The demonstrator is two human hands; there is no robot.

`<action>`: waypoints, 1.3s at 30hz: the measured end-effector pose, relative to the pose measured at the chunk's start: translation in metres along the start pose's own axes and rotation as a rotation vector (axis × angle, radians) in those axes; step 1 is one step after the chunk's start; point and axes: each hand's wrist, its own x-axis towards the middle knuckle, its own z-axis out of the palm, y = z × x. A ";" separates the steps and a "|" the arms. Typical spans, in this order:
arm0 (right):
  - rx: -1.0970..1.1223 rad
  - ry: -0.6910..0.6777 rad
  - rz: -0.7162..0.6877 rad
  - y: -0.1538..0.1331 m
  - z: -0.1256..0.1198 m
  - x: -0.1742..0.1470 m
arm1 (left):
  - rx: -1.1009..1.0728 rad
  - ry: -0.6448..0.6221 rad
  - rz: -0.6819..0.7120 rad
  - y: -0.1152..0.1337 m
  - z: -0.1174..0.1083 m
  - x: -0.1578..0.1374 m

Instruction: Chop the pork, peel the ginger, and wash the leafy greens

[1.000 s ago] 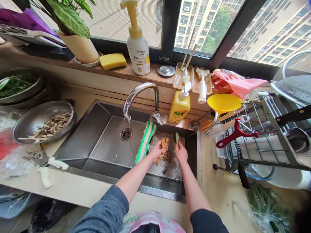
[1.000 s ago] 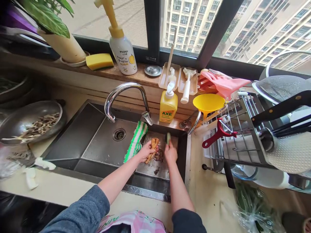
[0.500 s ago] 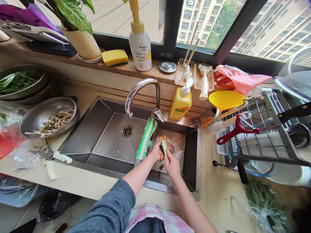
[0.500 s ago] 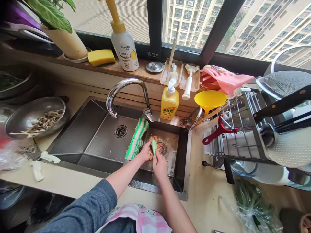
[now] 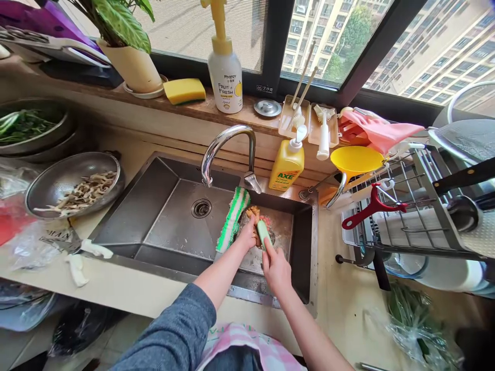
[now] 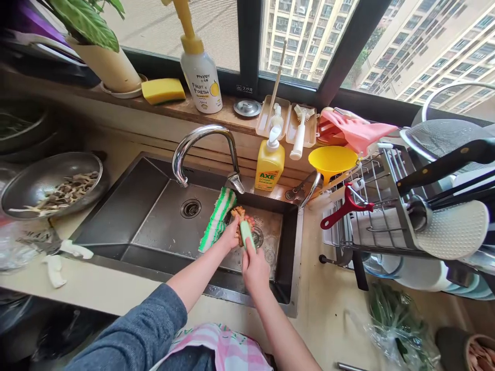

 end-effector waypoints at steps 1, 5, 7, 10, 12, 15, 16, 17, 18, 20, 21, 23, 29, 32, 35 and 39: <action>0.001 -0.006 -0.028 0.002 0.001 -0.003 | -0.017 -0.040 0.020 0.003 -0.001 -0.002; 0.032 0.027 0.072 0.015 0.005 0.017 | -0.033 -0.071 -0.089 0.012 -0.002 -0.007; 0.066 0.031 0.180 0.027 0.008 0.046 | -0.027 -0.082 -0.117 0.013 -0.001 -0.010; 0.146 -0.052 0.405 0.048 0.021 0.081 | -0.033 -0.176 -0.079 0.018 -0.001 -0.015; 0.205 -0.125 0.486 0.059 0.035 0.087 | -0.047 -0.225 -0.068 0.022 -0.004 -0.018; 0.290 -0.183 0.426 0.065 0.052 0.064 | -0.060 -0.214 -0.052 0.026 -0.013 -0.017; 0.353 -0.154 0.365 0.063 0.054 0.052 | -0.055 -0.186 -0.054 0.026 -0.016 -0.016; 0.437 -0.100 0.281 0.060 0.054 0.039 | -0.048 -0.149 -0.062 0.024 -0.018 -0.014; 0.530 -0.040 0.175 0.056 0.052 0.026 | -0.042 -0.106 -0.068 0.020 -0.020 -0.011; 0.669 0.044 -0.048 0.045 0.045 0.008 | -0.035 -0.030 -0.065 0.009 -0.020 -0.007; 0.687 0.053 -0.122 0.039 0.039 0.003 | -0.033 -0.011 -0.064 0.002 -0.018 -0.005; 0.628 0.046 -0.142 0.029 0.029 0.001 | -0.022 0.002 -0.085 -0.011 -0.013 -0.003; 0.540 0.042 -0.131 0.017 0.018 -0.009 | 0.010 0.113 -0.023 -0.013 -0.008 0.000; 0.519 0.034 -0.117 0.017 0.023 -0.007 | 0.030 0.201 -0.035 -0.013 -0.010 -0.002; 0.449 0.028 0.011 0.032 0.031 0.022 | 0.116 0.189 -0.036 -0.019 -0.011 -0.007; 0.316 -0.020 0.362 0.067 0.048 0.065 | 0.277 0.109 0.101 -0.017 -0.014 -0.012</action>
